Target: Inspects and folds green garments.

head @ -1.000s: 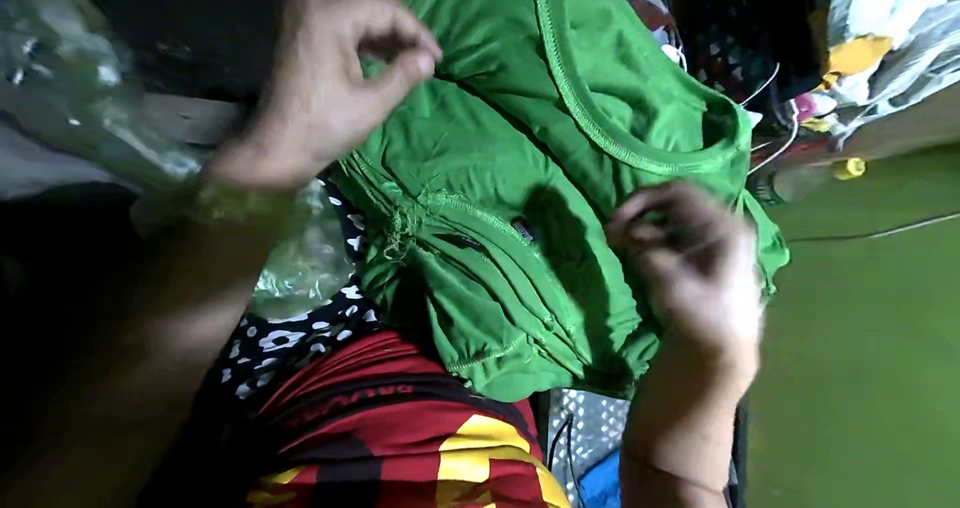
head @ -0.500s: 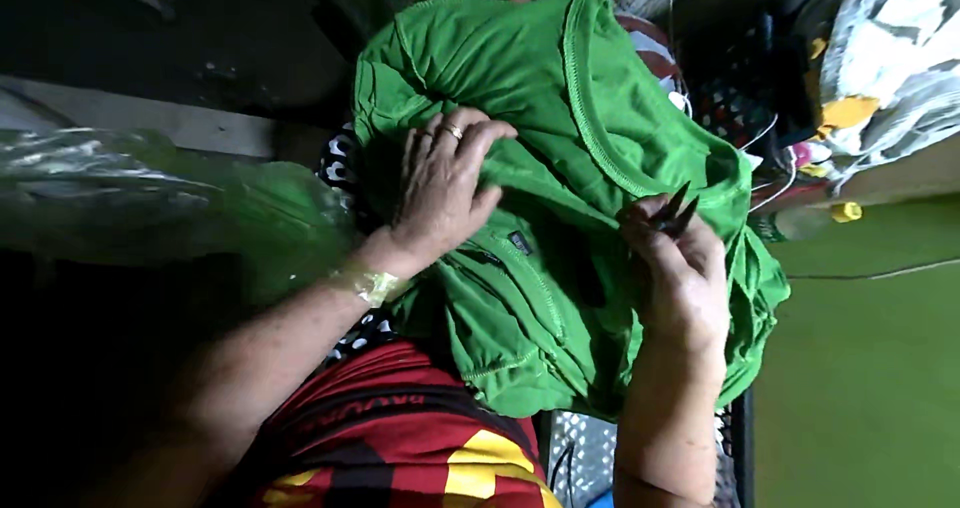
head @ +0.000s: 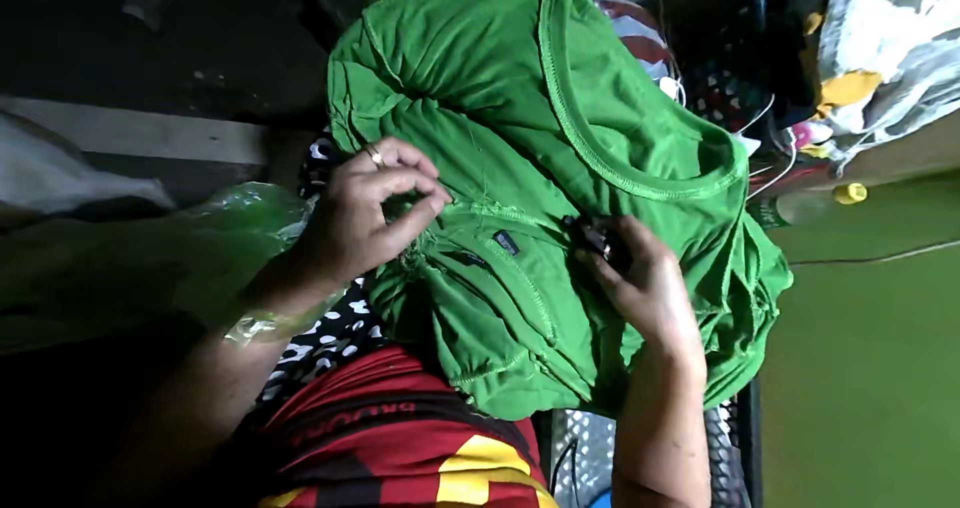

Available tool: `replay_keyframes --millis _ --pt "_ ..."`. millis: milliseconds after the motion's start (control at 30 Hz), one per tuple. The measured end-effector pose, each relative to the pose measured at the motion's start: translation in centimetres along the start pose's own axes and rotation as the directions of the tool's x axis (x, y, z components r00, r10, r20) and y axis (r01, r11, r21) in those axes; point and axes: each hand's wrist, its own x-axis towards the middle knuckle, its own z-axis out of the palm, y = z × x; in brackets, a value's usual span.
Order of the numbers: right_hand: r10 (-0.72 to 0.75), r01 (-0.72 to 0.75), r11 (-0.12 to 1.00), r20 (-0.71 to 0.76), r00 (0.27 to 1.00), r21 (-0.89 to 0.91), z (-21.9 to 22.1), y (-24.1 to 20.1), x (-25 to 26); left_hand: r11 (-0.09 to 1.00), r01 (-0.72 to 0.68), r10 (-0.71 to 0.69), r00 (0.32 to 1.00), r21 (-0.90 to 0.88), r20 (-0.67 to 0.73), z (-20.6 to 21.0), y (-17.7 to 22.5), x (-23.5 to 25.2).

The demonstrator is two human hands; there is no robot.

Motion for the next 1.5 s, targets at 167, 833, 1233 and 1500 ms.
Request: replay_keyframes --millis 167,833,1233,1500 --pt "-0.092 0.083 0.955 0.019 0.996 0.285 0.8 -2.3 1.9 0.999 -0.037 0.035 0.998 0.031 0.06 2.4 2.6 3.4" --pt "-0.194 0.194 0.981 0.018 0.981 -0.017 2.6 -2.1 2.7 0.997 0.078 -0.074 0.977 -0.012 0.2 4.2 2.4 3.9" --pt "-0.238 0.238 0.969 0.0 0.971 -0.062 3.5 -2.1 3.1 0.982 0.166 -0.147 0.969 -0.085 0.197 3.8 2.3 4.0" --pt "-0.075 0.075 0.888 -0.018 0.997 0.454 3.1 -1.1 3.1 0.993 0.115 -0.115 0.978 0.008 0.176 2.2 1.9 3.0"
